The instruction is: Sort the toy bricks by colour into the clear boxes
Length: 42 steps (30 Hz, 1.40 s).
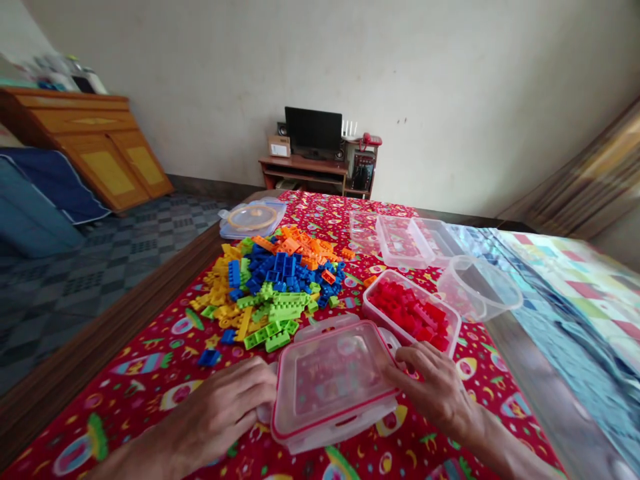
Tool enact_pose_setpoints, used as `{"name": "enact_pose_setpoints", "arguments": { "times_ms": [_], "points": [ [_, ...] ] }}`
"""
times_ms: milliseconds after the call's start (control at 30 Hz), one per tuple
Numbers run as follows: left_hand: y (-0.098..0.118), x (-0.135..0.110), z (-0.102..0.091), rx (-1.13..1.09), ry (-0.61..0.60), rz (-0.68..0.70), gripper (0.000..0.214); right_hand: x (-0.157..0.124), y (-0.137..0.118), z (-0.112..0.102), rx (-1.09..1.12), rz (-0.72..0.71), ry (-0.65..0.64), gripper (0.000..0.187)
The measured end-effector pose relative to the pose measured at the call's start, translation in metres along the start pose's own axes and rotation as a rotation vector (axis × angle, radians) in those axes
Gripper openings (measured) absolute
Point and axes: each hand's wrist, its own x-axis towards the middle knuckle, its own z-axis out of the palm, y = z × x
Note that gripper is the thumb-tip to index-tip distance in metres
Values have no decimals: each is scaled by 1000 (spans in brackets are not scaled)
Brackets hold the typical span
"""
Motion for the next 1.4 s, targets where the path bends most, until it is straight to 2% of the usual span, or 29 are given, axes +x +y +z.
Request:
{"name": "enact_pose_setpoints", "arguments": {
  "times_ms": [100, 167, 300, 367, 467, 700, 833, 933, 1033, 1100, 1267, 1400],
  "points": [
    [-2, 5, 1, -21, 20, -51, 29, 1, 0, -2, -21, 36, 48, 20],
    [-6, 4, 7, -69, 52, -145, 29, -3, -1, 0, -4, 58, 48, 23],
    [-12, -3, 24, -238, 193, -350, 32, -15, -7, 8, 54, 103, 34, 25],
    [-12, -5, 30, -233, 221, -439, 36, -18, -8, 9, 69, 124, 48, 25],
    [-10, -4, 32, -122, 200, -508, 43, -18, -6, 9, 84, 143, 71, 27],
    [-12, 6, 30, 136, 39, -424, 50, -24, -2, 16, 96, 89, 48, 27],
    [-12, 17, 39, 230, -68, -517, 61, -23, -6, 18, 110, 44, 12, 30],
    [-12, 20, 48, 233, -66, -550, 63, -24, -10, 22, 138, 57, -59, 35],
    [-13, 15, 56, 211, -17, -569, 64, -31, -15, 31, 161, 126, -96, 44],
    [-10, 12, 57, 183, -33, -596, 65, -38, -18, 37, 159, 217, -129, 49],
    [2, 19, 45, 71, -102, -657, 73, -54, -23, 48, 275, 335, -228, 64],
    [7, 34, 33, -15, -149, -673, 80, -63, -20, 56, 441, 461, -258, 57]
  ]
}}
